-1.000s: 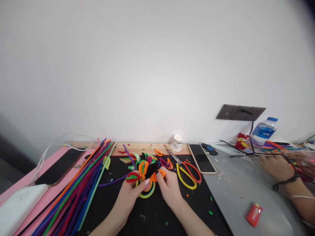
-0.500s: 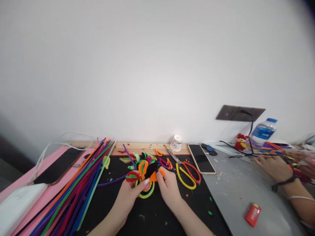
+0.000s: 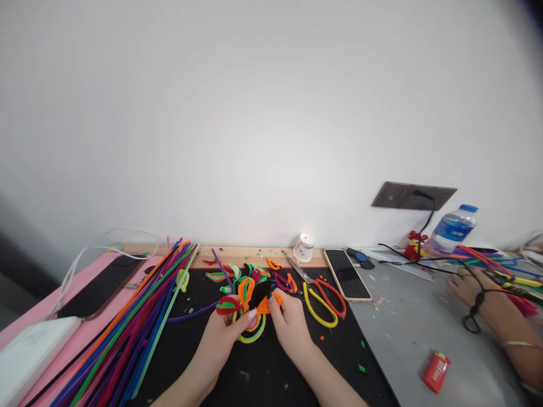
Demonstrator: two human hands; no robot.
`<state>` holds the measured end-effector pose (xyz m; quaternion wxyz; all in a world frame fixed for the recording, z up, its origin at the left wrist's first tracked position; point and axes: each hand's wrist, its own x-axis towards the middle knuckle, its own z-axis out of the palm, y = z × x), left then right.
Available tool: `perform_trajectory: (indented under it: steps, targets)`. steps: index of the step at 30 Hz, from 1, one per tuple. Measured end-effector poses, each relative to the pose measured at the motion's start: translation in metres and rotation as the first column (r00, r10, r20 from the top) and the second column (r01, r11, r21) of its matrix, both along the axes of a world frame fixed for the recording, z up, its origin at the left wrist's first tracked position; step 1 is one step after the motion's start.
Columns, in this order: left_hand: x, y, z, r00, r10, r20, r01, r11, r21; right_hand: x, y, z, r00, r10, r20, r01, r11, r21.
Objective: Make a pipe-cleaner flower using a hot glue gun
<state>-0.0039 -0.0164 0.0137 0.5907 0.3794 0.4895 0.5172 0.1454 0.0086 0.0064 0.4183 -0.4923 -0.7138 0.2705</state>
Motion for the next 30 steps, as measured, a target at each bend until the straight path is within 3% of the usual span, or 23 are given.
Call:
perform_trajectory:
  steps: [9,16,24,30]
  targets:
    - [0.006,-0.005,0.012,0.997,0.028,0.075,-0.02,0.994,-0.112,0.0,-0.004,0.009,0.994,0.059,-0.096,-0.063,0.997,-0.043]
    - [0.002,-0.005,0.016,0.987,0.112,0.115,-0.105,0.993,-0.059,0.003,-0.005,0.008,0.977,0.102,-0.189,-0.106,0.994,-0.014]
    - [0.002,-0.003,0.015,0.983,0.154,0.099,-0.146,0.986,-0.078,0.006,-0.004,0.011,0.985,-0.033,-0.171,0.041,0.998,0.043]
    - [0.003,-0.002,0.012,0.984,0.166,0.058,-0.162,0.985,-0.066,0.025,0.007,0.019,0.968,-0.241,-0.065,0.248,0.958,0.143]
